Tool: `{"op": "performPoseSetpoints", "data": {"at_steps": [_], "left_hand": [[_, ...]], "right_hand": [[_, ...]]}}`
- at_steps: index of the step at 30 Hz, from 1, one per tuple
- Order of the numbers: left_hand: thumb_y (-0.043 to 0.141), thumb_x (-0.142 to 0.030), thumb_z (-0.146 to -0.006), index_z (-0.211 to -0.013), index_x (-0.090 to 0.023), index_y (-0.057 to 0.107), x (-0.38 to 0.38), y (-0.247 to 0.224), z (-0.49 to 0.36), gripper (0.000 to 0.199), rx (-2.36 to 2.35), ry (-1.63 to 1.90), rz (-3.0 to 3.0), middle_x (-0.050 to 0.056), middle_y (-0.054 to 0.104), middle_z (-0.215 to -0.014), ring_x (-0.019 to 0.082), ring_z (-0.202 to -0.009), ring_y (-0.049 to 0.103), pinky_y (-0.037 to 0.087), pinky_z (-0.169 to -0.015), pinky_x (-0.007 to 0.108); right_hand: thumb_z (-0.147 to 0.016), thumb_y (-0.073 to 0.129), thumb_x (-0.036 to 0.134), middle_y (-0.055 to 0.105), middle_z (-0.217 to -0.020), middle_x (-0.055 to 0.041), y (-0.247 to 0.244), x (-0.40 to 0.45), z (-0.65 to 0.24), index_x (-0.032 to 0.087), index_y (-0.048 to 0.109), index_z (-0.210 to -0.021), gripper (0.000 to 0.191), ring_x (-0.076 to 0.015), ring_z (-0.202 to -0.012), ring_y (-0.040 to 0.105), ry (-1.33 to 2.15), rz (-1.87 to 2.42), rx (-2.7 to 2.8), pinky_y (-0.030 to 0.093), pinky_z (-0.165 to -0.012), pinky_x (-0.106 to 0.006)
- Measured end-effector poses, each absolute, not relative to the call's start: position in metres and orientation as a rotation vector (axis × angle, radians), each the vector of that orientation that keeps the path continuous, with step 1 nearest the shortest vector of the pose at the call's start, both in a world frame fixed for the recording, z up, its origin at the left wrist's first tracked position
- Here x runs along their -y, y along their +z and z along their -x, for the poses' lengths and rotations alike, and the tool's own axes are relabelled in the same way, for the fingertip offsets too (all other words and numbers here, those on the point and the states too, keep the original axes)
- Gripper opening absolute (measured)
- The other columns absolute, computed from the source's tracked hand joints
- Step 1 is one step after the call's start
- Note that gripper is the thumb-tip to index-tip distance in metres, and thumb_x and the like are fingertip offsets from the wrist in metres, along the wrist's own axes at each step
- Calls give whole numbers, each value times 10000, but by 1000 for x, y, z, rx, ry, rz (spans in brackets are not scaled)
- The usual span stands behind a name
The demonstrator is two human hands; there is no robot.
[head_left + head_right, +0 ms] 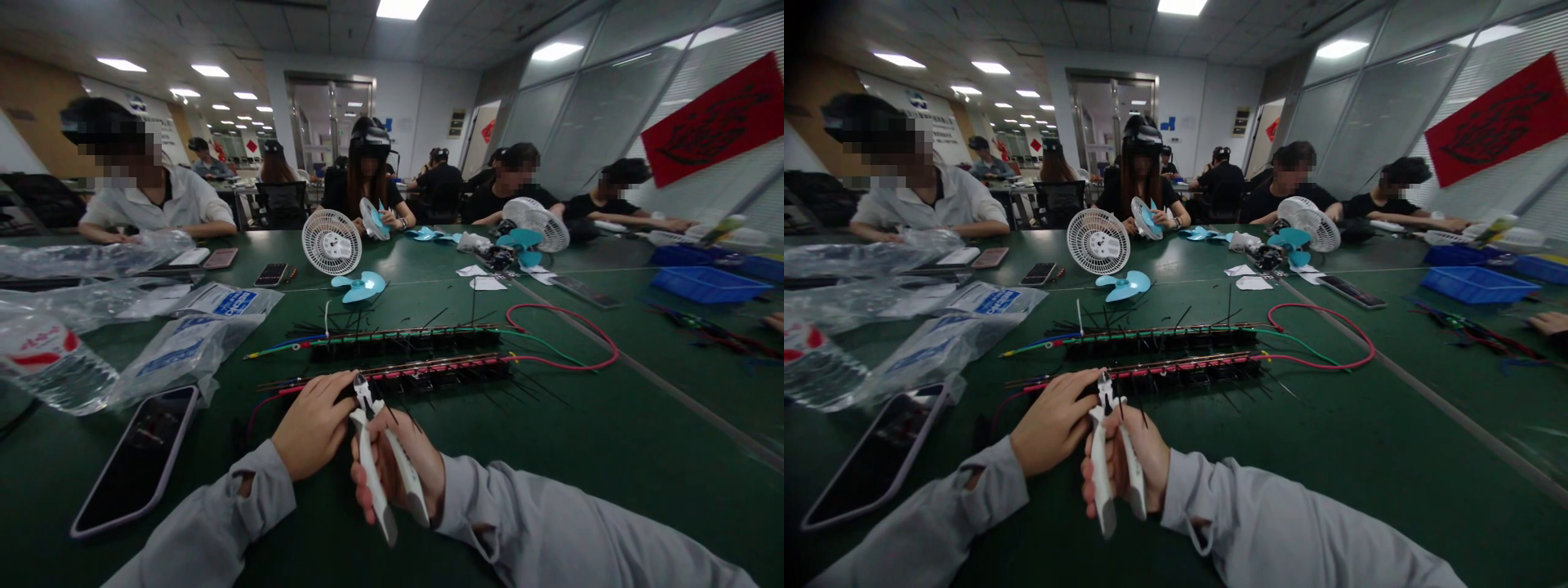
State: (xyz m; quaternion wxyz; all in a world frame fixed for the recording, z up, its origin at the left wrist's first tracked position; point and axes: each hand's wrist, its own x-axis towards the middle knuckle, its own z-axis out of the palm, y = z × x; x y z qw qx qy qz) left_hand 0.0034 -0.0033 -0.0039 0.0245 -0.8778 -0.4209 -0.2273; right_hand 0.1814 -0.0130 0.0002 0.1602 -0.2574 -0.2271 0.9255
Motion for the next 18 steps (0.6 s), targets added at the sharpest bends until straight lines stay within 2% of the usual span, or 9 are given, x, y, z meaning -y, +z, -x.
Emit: {"op": "performPoseSetpoints", "data": {"at_steps": [5, 8, 11, 18], "left_hand": [[475, -66, -796, -1045, -169, 604, 3, -4, -3, 299, 1301, -699, 2708, 120, 490, -1317, 280, -1225, 433, 363, -1009, 477], [487, -71, -793, -1017, -165, 612, 2, -5, -3, 272, 1312, -695, 2711, 119, 493, -1313, 278, -1223, 435, 361, -1012, 472], [500, -82, -789, -988, -160, 621, 0, -6, -3, 246, 1309, -700, 2714, 121, 490, -1315, 281, -1222, 434, 360, -1012, 473], [530, -131, -790, -1022, -156, 610, 2, -3, 1, 247, 1306, -639, 2748, 128, 481, -1323, 284, -1221, 429, 351, -1016, 462]], "right_hand": [[-695, 348, 379, 622, -665, -113, -4, 7, -184, 85, 558, -860, 397, -217, -575, 602, 2703, 539, 674, 474, -548, -365], [-680, 359, 373, 642, -749, -144, -6, 3, -186, 80, 562, -872, 405, -230, -670, 621, 2748, 468, 679, 475, -640, -391], [-676, 365, 365, 645, -819, -163, -7, 2, -186, 71, 568, -893, 418, -244, -746, 626, 2772, 453, 657, 453, -722, -421], [-652, 383, 376, 631, -905, -184, -3, 4, -185, 44, 553, -991, 504, -251, -813, 609, 2768, 405, 583, 400, -805, -431]]}}
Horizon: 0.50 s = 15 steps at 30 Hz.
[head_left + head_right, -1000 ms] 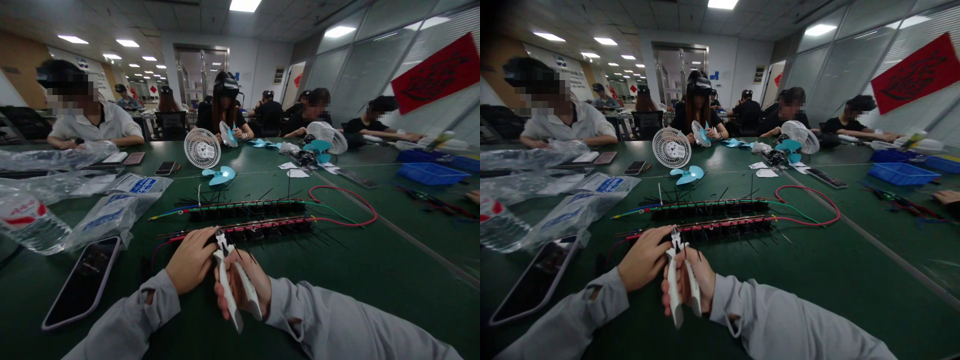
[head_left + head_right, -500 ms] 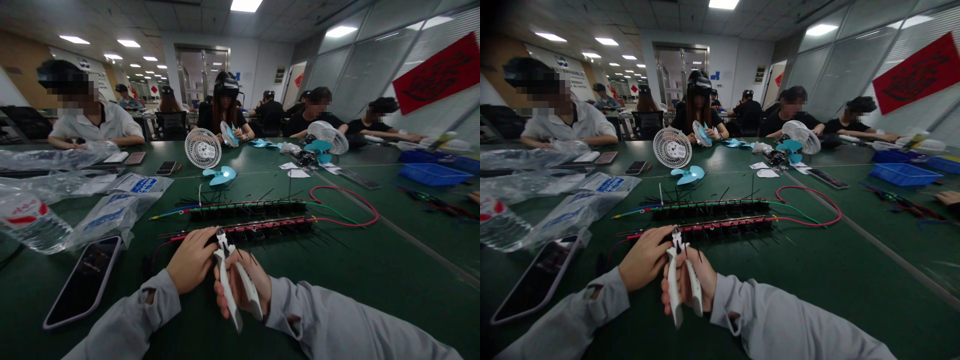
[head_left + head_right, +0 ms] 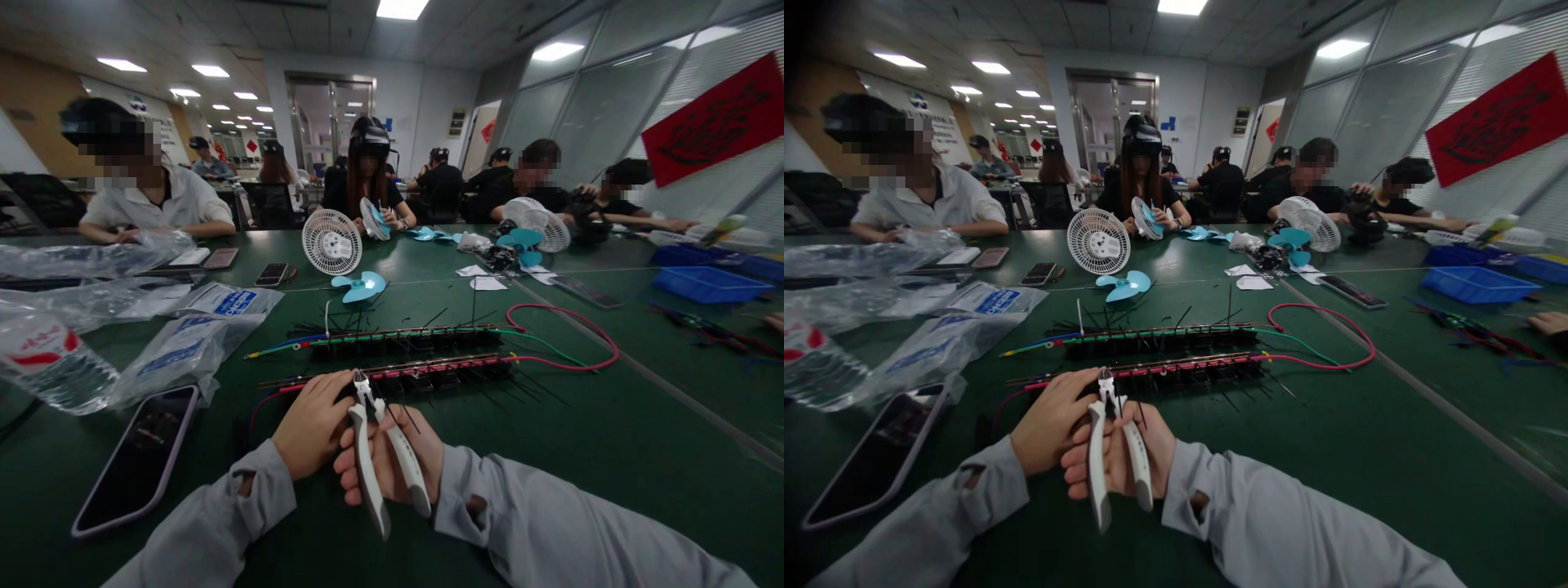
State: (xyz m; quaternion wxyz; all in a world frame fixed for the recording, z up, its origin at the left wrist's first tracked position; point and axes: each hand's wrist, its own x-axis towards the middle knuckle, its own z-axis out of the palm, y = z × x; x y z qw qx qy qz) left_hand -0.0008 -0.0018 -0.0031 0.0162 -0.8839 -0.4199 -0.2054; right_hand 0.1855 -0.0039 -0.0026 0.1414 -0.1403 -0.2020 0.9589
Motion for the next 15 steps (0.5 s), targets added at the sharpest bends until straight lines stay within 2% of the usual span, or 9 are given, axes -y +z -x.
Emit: {"op": "performPoseSetpoints", "data": {"at_steps": [6, 11, 15], "left_hand": [[507, -137, -820, -1045, -166, 605, 1, -3, 2, 247, 1311, -629, 2751, 121, 481, -1320, 272, -1219, 428, 348, -1016, 454], [490, -167, -853, -1097, -181, 591, 1, -3, 1, 264, 1293, -633, 2757, 116, 480, -1322, 262, -1216, 432, 359, -1005, 448], [476, -161, -860, -1100, -183, 591, 0, -5, 2, 267, 1271, -631, 2740, 110, 490, -1314, 255, -1208, 442, 368, -1000, 440]], "right_hand": [[-660, 378, 366, 631, -912, -171, 3, 3, -186, 60, 544, -1028, 507, -248, -842, 596, 2781, 361, 511, 370, -852, -466], [-649, 394, 415, 594, -1062, -211, 7, 2, -187, 36, 527, -1083, 591, -293, -953, 580, 2826, 305, 585, 342, -889, -473], [-664, 390, 404, 586, -1104, -199, 13, 4, -186, 64, 530, -1081, 556, -303, -1025, 560, 2820, 265, 574, 267, -959, -508]]}}
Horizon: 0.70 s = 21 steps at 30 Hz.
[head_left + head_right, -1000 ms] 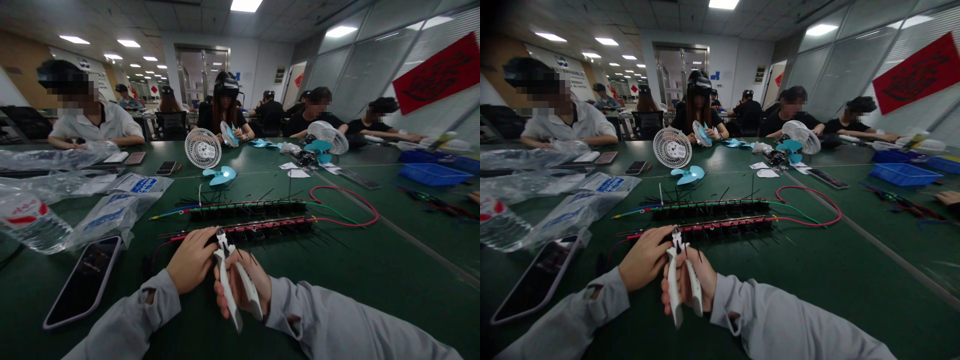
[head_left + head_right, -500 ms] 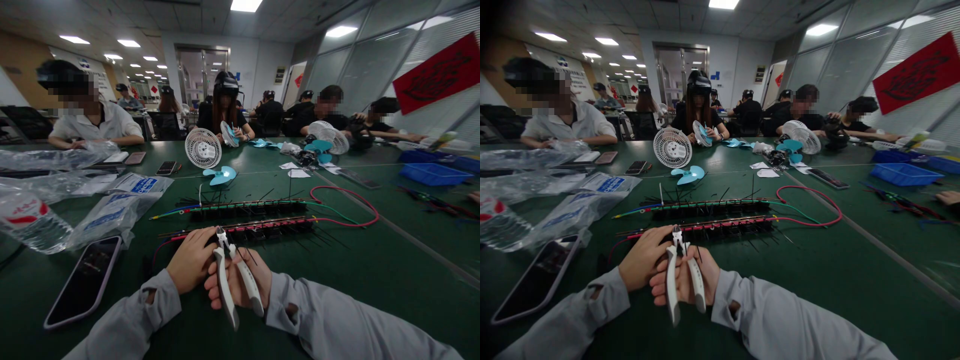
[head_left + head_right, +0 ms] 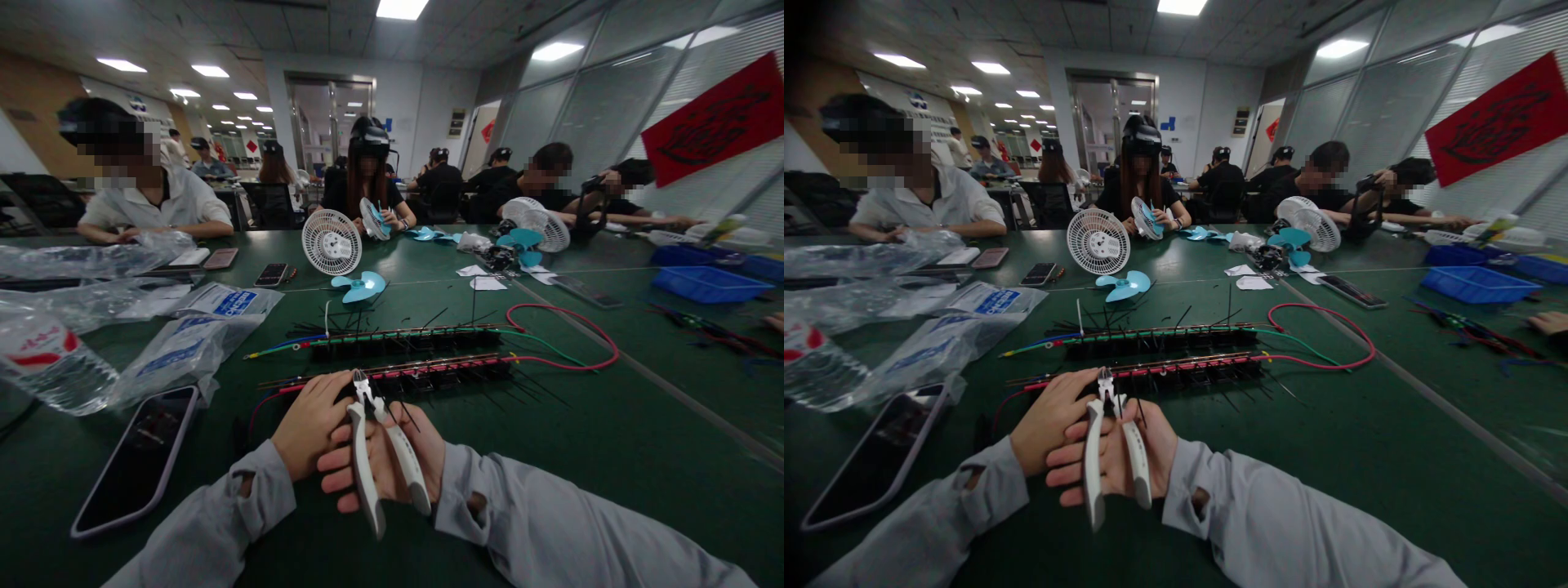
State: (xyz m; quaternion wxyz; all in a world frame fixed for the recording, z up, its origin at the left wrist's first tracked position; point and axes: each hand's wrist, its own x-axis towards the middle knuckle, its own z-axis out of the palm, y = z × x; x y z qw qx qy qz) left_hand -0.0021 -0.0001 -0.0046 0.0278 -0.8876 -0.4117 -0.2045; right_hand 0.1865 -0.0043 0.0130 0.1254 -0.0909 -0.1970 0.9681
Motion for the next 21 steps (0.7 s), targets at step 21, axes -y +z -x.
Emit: {"op": "performPoseSetpoints", "data": {"at_steps": [21], "left_hand": [[506, -169, -831, -1058, -186, 608, 1, -6, -1, 249, 1296, -667, 2741, 109, 492, -1302, 267, -1203, 443, 362, -1002, 450]], "right_hand": [[-673, 433, 239, 625, -888, -90, 12, 7, -185, 83, 558, -1084, 457, -237, -952, 576, 2791, 394, 462, 262, -974, -512]]}}
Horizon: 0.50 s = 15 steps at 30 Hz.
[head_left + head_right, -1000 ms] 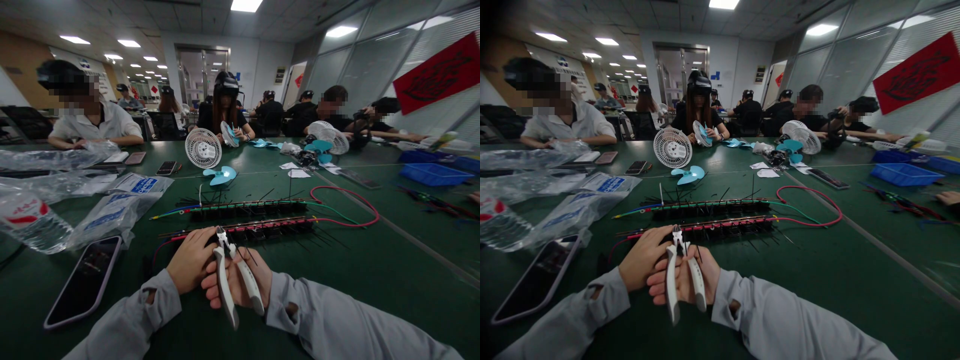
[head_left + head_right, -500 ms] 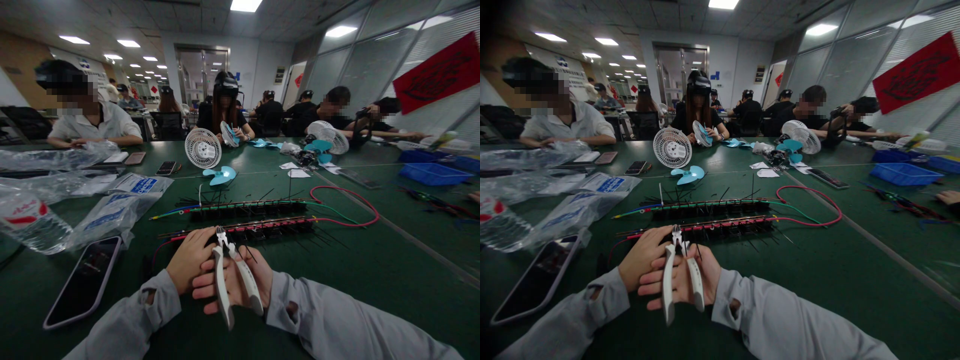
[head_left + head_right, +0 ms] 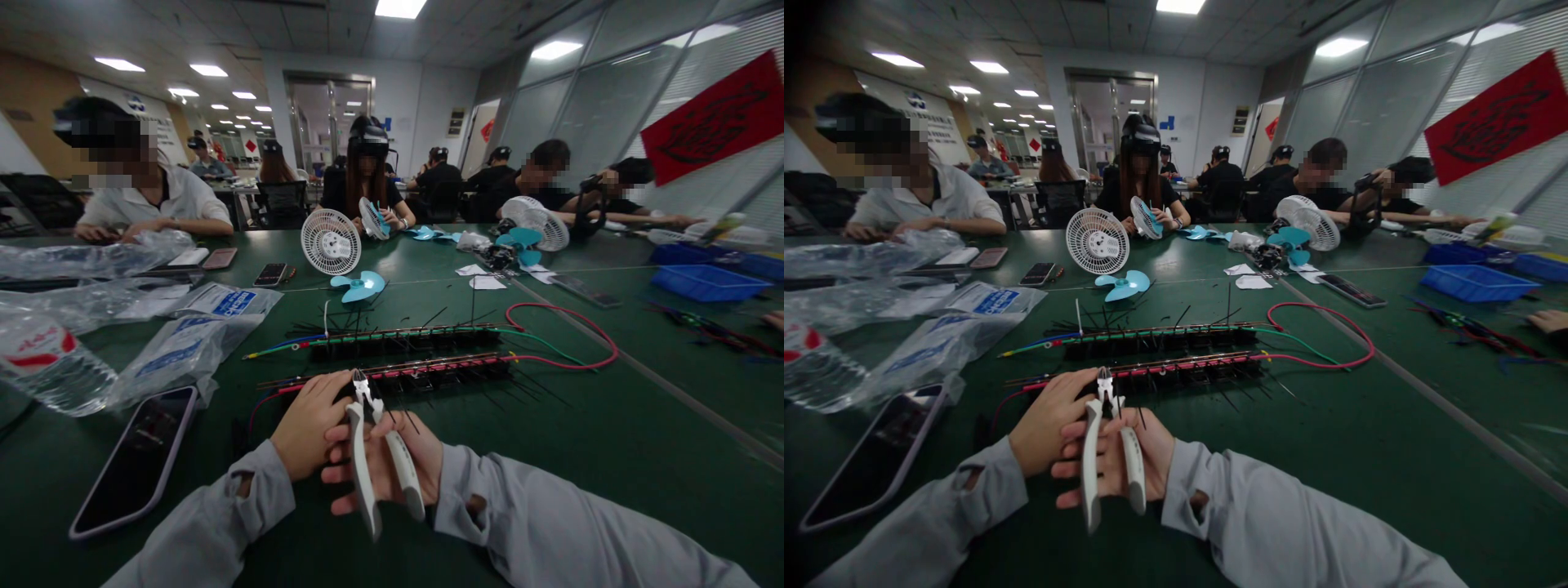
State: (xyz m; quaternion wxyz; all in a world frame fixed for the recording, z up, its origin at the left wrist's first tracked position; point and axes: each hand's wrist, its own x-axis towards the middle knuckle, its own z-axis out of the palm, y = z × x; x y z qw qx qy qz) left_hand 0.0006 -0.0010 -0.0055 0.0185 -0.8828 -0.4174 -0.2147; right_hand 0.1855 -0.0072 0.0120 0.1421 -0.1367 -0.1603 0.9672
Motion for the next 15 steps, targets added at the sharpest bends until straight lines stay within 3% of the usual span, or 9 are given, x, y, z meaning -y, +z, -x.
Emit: {"op": "performPoseSetpoints", "data": {"at_steps": [2, 7, 15], "left_hand": [[503, -143, -810, -1062, -182, 609, 1, -6, -1, 276, 1296, -694, 2739, 114, 498, -1294, 273, -1197, 448, 363, -998, 459], [463, -95, -783, -1052, -171, 612, 2, -7, -2, 317, 1306, -731, 2720, 118, 515, -1274, 270, -1187, 459, 361, -1001, 458], [474, -124, -809, -1060, -175, 609, 2, -7, -1, 290, 1296, -702, 2726, 120, 511, -1281, 271, -1185, 461, 365, -999, 458]], "right_hand": [[-670, 428, 233, 617, -837, -75, 8, 6, -186, 96, 559, -1087, 458, -215, -904, 575, 2781, 422, 425, 295, -941, -504], [-659, 437, 269, 608, -816, -82, -1, 5, -186, 100, 577, -1032, 433, -172, -792, 561, 2746, 469, 438, 372, -826, -366], [-637, 432, 274, 610, -803, -95, 3, 5, -186, 74, 578, -1016, 452, -169, -760, 544, 2740, 444, 521, 360, -790, -321]]}}
